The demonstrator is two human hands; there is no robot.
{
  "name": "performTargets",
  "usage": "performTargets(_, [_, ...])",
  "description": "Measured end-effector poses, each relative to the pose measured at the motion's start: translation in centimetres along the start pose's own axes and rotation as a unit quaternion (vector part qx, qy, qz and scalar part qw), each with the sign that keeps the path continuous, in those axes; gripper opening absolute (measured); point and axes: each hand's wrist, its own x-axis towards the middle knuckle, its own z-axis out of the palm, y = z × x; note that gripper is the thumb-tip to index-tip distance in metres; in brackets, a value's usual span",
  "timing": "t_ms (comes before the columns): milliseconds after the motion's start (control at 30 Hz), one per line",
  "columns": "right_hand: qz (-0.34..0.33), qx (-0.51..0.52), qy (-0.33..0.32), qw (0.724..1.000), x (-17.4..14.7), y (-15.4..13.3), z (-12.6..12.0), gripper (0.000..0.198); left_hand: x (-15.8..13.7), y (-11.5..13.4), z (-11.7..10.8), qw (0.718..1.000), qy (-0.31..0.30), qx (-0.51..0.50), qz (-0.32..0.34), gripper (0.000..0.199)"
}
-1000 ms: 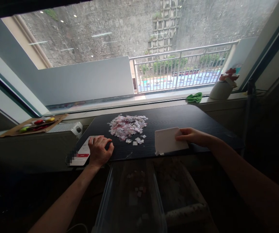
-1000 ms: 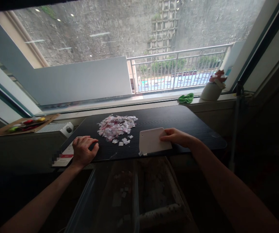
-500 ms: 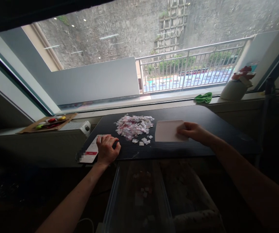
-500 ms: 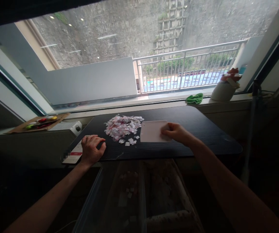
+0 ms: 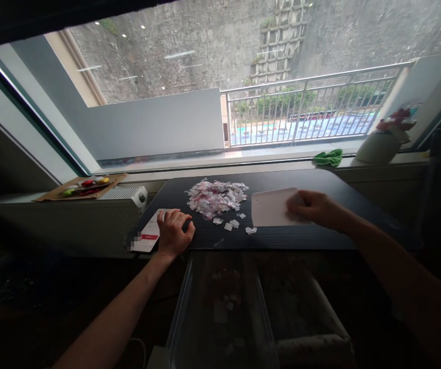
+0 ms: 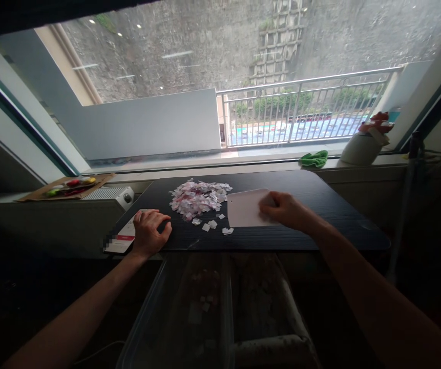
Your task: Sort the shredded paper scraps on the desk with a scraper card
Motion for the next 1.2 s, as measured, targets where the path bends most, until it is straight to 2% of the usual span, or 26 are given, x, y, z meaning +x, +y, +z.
performTargets(233, [0.031,0.0,0.023,0.999,0.0,0.3,0.7,0.019,0.0,-0.2,0.0,1.0,-0.004,0.006,0.006,0.015])
performTargets(367, [0.016,0.022,-0.003,1.0,-0.1,0.4,0.9,0.019,0.0,-0.2,0.0,1.0,-0.005,0.007,0.003,0.015])
performTargets(533, [0.008,-0.019,0.0,1.0,-0.2,0.6,0.0,0.017,0.1,-0.1,-0.1,1.0,-0.007,0.001,-0.001,0.014])
performTargets(733, [0.027,-0.023,-0.011,0.999,-0.8,-0.2,-0.4,0.014,0.1,0.0,-0.1,1.0,-0.005,0.001,-0.005,0.014])
performTargets(867, [0.042,-0.035,-0.006,0.998,-1.2,0.2,-1.5,0.016,0.1,-0.1,0.0,1.0,-0.006,0.002,0.0,0.014])
performTargets(967, [0.047,-0.013,0.002,0.999,-1.3,0.7,-2.2,0.019,0.1,-0.2,0.0,1.0,-0.003,0.007,0.008,0.015])
performTargets(1200, [0.042,0.032,-0.026,0.998,-1.0,0.9,-1.6,0.021,0.1,-0.2,0.0,1.0,-0.002,0.017,0.01,0.015])
